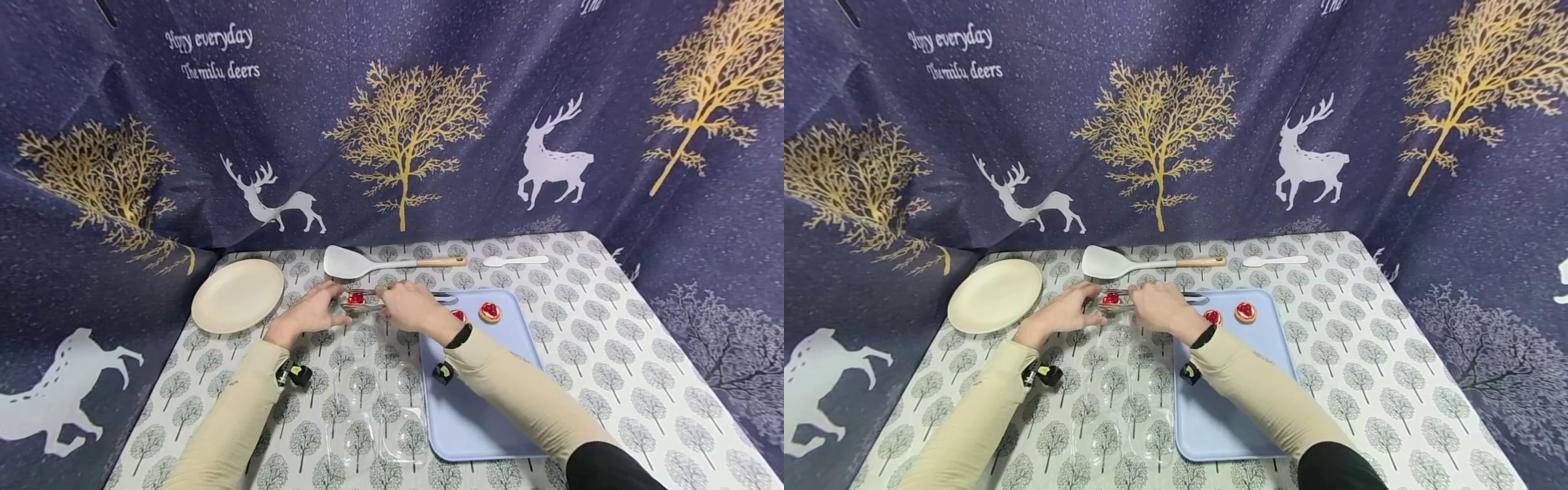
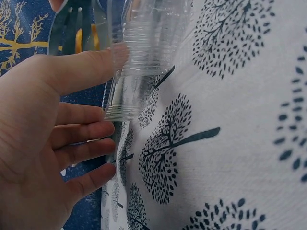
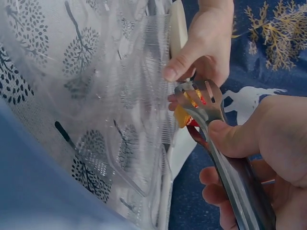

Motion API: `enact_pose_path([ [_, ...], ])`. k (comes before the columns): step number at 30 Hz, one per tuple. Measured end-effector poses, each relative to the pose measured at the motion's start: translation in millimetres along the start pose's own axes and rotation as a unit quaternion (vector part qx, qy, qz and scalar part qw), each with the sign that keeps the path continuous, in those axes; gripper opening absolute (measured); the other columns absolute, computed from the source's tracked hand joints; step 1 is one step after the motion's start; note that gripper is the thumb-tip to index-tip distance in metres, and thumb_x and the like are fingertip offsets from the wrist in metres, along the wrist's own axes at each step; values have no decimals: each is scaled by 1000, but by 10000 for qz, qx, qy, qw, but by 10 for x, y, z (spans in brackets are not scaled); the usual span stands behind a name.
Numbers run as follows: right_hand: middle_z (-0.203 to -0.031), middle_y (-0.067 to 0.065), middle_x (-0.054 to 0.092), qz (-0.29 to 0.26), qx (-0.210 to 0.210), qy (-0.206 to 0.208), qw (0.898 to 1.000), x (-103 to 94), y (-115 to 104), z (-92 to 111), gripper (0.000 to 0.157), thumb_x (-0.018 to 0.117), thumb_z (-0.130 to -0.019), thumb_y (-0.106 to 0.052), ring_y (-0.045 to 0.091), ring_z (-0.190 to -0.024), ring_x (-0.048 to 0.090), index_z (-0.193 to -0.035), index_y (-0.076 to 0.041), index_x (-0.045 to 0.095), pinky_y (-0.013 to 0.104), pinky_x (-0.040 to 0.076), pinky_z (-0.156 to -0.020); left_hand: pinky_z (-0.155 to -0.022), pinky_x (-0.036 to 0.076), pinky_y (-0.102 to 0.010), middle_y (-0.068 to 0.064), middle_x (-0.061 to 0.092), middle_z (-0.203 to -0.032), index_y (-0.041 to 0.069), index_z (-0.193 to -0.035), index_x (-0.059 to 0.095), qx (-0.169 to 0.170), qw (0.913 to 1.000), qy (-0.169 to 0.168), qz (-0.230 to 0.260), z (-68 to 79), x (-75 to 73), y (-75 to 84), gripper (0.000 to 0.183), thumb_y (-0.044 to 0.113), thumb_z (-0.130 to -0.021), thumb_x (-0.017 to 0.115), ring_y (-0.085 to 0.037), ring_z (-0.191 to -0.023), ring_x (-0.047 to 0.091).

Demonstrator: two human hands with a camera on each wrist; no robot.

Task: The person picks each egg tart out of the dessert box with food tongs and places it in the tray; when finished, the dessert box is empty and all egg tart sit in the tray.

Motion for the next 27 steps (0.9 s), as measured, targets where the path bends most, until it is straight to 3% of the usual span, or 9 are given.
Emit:
enact_pose_path([
  [9, -95, 3, 68, -334, 12, 71, 9994, -89, 113, 127, 59, 77, -83, -34, 11, -53, 51, -134, -14, 56, 21, 42, -37, -117, 22, -60, -19, 34, -154, 7, -145, 43, -157, 9998, -96, 50, -1, 14, -6, 85, 47, -78, 78, -38, -146, 22],
  [17, -92, 2, 66, -78, 39, 304, 9995, -140, 256, 276, 62, 80, -79, -35, 14, -59, 53, -132, -15, 55, 22, 41, -39, -114, 31, -57, -18, 40, -150, 6, -144, 44, -24, 10000, -56, -35, -7, 6, -2, 84, 46, -78, 78, -37, -140, 34],
  [20, -92, 3, 65, -200, 56, 371, 9991, -142, 311, 339, 61, 80, -79, -33, 14, -58, 53, -132, -15, 55, 21, 41, -39, -114, 33, -55, -16, 42, -148, 6, -144, 45, -5, 10000, -39, -45, -12, 11, -11, 85, 46, -77, 79, -36, -138, 37],
  [27, -99, 7, 69, -362, 168, 611, 9973, -140, 451, 493, 47, 69, -90, -29, 14, -52, 51, -133, -14, 57, 20, 36, -35, -116, 26, -58, -17, 39, -151, 6, -144, 44, -66, 9999, -72, 44, -7, 7, 3, 84, 45, -78, 79, -37, -145, 26],
])
Point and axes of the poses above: each hand's wrist, its own z-axis away from the middle knuckle, its own x-axis out of the palm, y = z × x, the point moved 2 cm from there along -z, towards the middle knuckle
